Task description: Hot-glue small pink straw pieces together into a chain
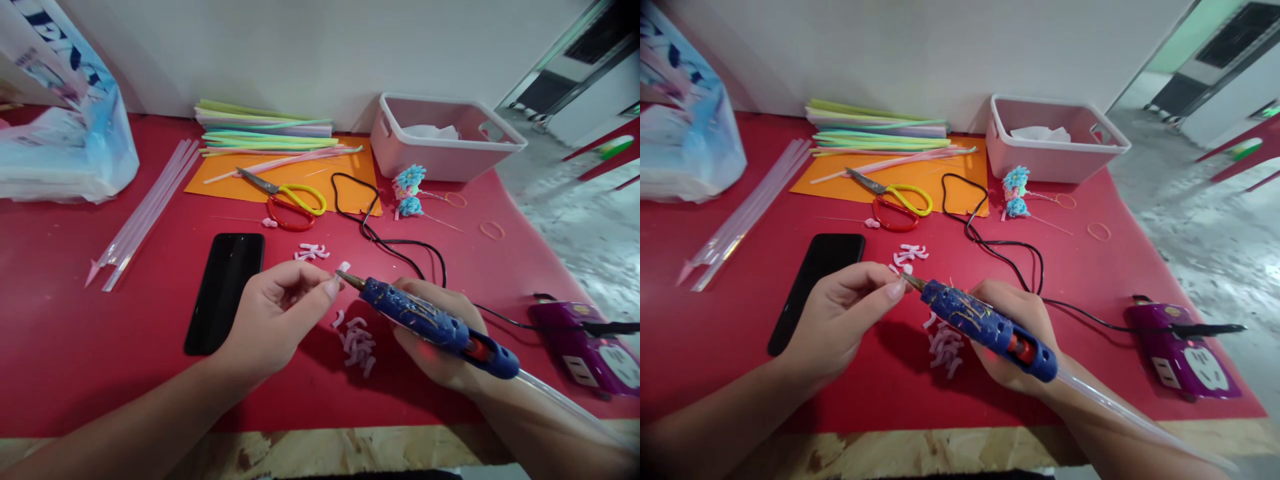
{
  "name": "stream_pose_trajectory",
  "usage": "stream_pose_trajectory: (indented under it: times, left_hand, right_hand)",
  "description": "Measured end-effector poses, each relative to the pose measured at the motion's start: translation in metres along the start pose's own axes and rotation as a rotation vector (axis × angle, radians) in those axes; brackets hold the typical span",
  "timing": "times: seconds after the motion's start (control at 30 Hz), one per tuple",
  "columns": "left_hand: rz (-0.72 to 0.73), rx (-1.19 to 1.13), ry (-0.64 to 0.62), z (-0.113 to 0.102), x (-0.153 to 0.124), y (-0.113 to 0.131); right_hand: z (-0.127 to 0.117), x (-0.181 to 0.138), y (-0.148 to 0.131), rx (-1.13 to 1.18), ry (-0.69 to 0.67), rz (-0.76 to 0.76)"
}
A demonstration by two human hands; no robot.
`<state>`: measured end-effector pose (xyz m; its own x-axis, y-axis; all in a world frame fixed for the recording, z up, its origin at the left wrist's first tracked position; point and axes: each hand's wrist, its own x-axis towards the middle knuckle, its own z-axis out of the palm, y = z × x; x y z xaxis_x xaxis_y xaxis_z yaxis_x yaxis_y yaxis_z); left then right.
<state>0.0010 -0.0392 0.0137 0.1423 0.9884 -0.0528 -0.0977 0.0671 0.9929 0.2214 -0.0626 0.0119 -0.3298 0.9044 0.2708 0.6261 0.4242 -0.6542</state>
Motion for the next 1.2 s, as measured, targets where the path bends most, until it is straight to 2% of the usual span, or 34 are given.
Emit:
stream_pose_trajectory:
  times: [0.5,0.73,0.9,1.2]
  left_hand:
    - [0.011,0.061,-0.009,-0.0008,0.0002,-0.0014]
    - [0.013,0.085,-0.01,-0.0006,0.001,0.0001]
    - [0.03,0.098,-0.054,-0.0015,-0.0002,0.0004]
    - [0.057,0.136,-0.045,-0.005,-0.0004,-0.0011]
  right_hand:
    - [-0.0019,0.0017,0.0002,-0.056,-0.004,0.006]
    - [0.0016,-0.0003,-0.0044,-0.072,0.041,0.127]
    - [0.0028,0.0,-0.0071,-0.055,0.055,0.136]
    - [0.0019,0.0,-0.0078,-0.048,0.035,0.178]
